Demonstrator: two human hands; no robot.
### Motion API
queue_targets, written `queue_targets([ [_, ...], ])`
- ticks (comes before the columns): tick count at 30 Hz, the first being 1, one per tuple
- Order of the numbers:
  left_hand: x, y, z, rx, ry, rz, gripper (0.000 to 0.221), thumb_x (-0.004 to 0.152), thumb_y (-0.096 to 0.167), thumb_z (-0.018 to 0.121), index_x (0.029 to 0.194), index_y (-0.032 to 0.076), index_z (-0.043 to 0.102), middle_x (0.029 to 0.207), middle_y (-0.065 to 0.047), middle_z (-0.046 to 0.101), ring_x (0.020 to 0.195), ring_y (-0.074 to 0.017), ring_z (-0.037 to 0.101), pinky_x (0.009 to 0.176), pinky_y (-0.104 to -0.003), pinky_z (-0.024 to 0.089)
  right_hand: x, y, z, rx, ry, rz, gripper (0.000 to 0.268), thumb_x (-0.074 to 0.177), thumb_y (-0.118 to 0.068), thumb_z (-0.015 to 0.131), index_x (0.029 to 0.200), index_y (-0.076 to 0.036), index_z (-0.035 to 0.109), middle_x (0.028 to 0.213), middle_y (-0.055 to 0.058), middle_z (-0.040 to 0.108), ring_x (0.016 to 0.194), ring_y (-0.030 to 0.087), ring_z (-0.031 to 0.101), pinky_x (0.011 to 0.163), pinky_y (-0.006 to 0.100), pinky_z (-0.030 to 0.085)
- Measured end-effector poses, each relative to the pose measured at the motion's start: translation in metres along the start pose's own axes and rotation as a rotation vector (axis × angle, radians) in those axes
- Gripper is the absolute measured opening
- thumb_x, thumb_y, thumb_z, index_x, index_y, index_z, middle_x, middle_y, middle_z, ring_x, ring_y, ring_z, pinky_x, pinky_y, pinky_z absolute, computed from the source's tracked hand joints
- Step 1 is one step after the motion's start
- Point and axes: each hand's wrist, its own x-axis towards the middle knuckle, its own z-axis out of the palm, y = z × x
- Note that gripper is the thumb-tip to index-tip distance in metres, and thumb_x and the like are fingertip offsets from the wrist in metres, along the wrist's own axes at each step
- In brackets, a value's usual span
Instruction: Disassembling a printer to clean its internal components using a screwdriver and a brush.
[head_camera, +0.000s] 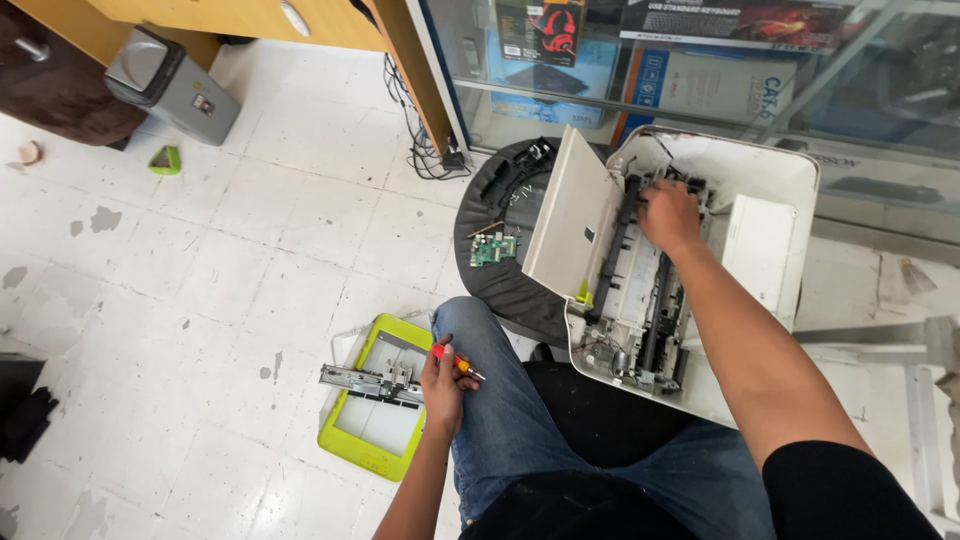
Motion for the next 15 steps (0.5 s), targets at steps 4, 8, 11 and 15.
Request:
queue_targets([
  [4, 0.000, 0.002, 0.002, -0.013, 0.011, 0.001, 0.042, 0.107, 0.022, 0.050, 0.142, -0.001, 0.047, 0.085, -0.017, 0.060, 0.057, -0.0264, 0.071, 0.042, -0.029, 0.062, 0.006, 0.006, 0.006, -0.020, 0.024, -0.004, 0.018, 0.098, -0.021, 0.070, 0.113, -0.013, 0.076, 0.105, 0.009, 0.068, 0.110, 0.035, 0.061, 0.090, 0.052, 0.046],
  [8, -0.001, 0.007, 0.003, 0.001, 0.011, -0.018, 0.042, 0.108, 0.023, 0.049, 0.142, -0.001, 0.047, 0.086, -0.017, 0.060, 0.058, -0.0258, 0.071, 0.042, -0.029, 0.062, 0.005, 0.004, 0.001, -0.017, 0.036, -0.067, 0.015, 0.098, -0.017, 0.068, 0.108, -0.010, 0.075, 0.100, 0.010, 0.067, 0.105, 0.033, 0.062, 0.087, 0.048, 0.048],
  [11, -0.002, 0.008, 0.005, 0.009, 0.017, -0.025, 0.042, 0.108, 0.023, 0.049, 0.142, -0.001, 0.047, 0.085, -0.016, 0.059, 0.058, -0.0249, 0.071, 0.042, -0.028, 0.061, 0.004, 0.001, -0.006, -0.002, 0.031, -0.090, 0.016, 0.099, -0.015, 0.066, 0.110, -0.006, 0.073, 0.100, 0.011, 0.066, 0.104, 0.033, 0.061, 0.086, 0.047, 0.048],
  [15, 0.000, 0.006, 0.005, 0.004, 0.026, -0.026, 0.041, 0.108, 0.023, 0.050, 0.141, -0.002, 0.048, 0.085, -0.016, 0.059, 0.056, -0.0255, 0.070, 0.040, -0.028, 0.060, 0.005, 0.004, -0.003, 0.198, 0.080, -0.056, 0.012, 0.104, -0.010, 0.064, 0.111, -0.001, 0.070, 0.097, 0.016, 0.062, 0.100, 0.037, 0.061, 0.083, 0.048, 0.052],
])
